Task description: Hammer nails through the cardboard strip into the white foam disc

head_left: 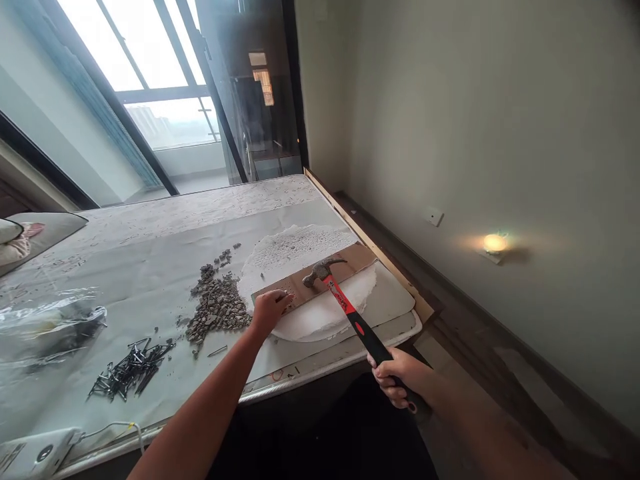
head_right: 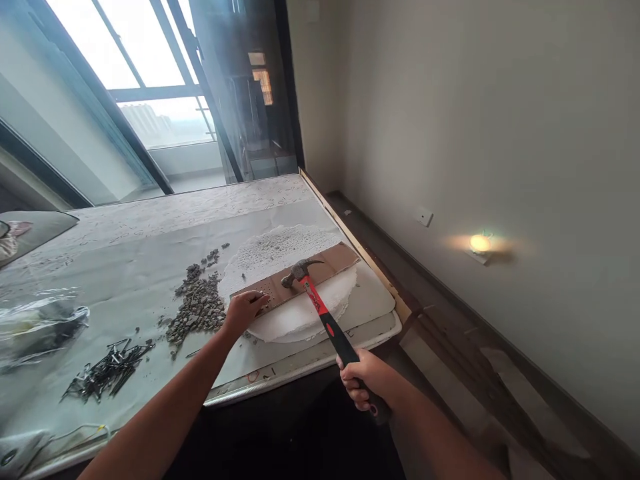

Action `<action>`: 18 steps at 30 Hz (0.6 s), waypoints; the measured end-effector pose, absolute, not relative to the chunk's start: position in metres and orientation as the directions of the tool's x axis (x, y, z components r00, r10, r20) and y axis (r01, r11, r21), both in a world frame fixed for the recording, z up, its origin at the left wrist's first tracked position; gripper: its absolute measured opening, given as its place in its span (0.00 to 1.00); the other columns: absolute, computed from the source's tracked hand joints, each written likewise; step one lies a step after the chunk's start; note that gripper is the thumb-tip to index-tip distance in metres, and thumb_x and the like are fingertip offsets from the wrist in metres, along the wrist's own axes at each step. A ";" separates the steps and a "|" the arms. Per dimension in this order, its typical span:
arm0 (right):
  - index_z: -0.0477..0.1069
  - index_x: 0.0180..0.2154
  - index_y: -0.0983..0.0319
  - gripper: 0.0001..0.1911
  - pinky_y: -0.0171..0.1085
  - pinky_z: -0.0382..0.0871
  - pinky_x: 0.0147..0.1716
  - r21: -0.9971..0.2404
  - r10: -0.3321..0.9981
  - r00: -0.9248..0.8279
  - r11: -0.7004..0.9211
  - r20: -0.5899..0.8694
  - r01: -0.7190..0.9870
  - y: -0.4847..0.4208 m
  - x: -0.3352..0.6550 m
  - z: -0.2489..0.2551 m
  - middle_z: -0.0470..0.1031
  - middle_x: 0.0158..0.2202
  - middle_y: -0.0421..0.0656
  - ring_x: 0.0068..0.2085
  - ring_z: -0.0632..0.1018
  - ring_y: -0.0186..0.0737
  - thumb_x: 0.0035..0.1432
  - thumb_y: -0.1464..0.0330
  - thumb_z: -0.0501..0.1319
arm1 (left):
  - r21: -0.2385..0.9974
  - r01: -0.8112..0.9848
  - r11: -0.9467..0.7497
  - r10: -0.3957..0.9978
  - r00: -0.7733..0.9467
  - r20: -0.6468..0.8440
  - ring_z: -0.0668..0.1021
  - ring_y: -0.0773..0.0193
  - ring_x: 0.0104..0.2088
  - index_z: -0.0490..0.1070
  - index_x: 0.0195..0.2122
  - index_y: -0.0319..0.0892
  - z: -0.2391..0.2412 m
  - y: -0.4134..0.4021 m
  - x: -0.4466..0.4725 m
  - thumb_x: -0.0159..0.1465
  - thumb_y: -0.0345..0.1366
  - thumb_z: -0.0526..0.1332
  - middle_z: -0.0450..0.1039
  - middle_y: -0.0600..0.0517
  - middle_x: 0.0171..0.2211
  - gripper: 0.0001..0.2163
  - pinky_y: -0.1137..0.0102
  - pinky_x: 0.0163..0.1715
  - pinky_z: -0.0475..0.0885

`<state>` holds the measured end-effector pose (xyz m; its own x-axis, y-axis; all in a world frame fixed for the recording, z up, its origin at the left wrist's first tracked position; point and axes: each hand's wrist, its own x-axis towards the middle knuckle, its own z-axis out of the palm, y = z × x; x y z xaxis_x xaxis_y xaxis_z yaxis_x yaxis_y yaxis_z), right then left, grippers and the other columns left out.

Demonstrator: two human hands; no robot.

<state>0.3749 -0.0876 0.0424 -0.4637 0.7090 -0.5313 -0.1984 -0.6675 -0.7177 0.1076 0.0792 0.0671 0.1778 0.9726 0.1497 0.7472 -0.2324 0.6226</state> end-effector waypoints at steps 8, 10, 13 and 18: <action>0.55 0.30 0.58 0.11 0.26 0.49 0.10 -0.725 0.711 -0.425 -0.669 -0.560 -0.165 -0.089 0.376 0.058 0.55 0.15 0.28 0.13 0.54 0.24 0.41 0.70 0.54 | 0.608 0.759 -0.232 0.973 0.188 0.136 0.66 0.70 0.19 0.71 0.20 0.40 0.066 0.079 0.109 0.56 0.46 0.55 0.66 0.55 0.15 0.16 0.75 0.21 0.59; 0.55 0.30 0.58 0.11 0.26 0.50 0.10 -0.726 0.705 -0.425 -0.672 -0.568 -0.146 -0.088 0.376 0.058 0.55 0.15 0.28 0.13 0.55 0.24 0.40 0.70 0.54 | 0.615 0.753 -0.236 0.972 0.194 0.136 0.66 0.69 0.19 0.72 0.21 0.40 0.066 0.079 0.109 0.56 0.46 0.55 0.67 0.55 0.15 0.16 0.74 0.20 0.59; 0.55 0.30 0.58 0.10 0.26 0.51 0.10 -0.730 0.699 -0.428 -0.673 -0.573 -0.122 -0.088 0.378 0.058 0.56 0.16 0.29 0.13 0.56 0.25 0.41 0.70 0.54 | 0.619 0.746 -0.245 0.969 0.204 0.137 0.67 0.68 0.19 0.72 0.21 0.40 0.066 0.079 0.109 0.56 0.47 0.55 0.69 0.54 0.17 0.17 0.74 0.20 0.59; 0.55 0.30 0.58 0.10 0.26 0.51 0.10 -0.739 0.710 -0.426 -0.661 -0.561 -0.129 -0.088 0.378 0.059 0.55 0.15 0.28 0.13 0.55 0.24 0.40 0.69 0.54 | 0.604 0.756 -0.253 0.968 0.199 0.155 0.67 0.69 0.19 0.71 0.19 0.40 0.065 0.079 0.110 0.56 0.45 0.55 0.68 0.54 0.16 0.16 0.74 0.21 0.58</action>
<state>0.3776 -0.0878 0.0586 -0.4256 0.7102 -0.5608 -0.1289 -0.6610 -0.7393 0.1100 0.0786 0.0650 0.1991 0.9676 0.1554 0.7559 -0.2526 0.6040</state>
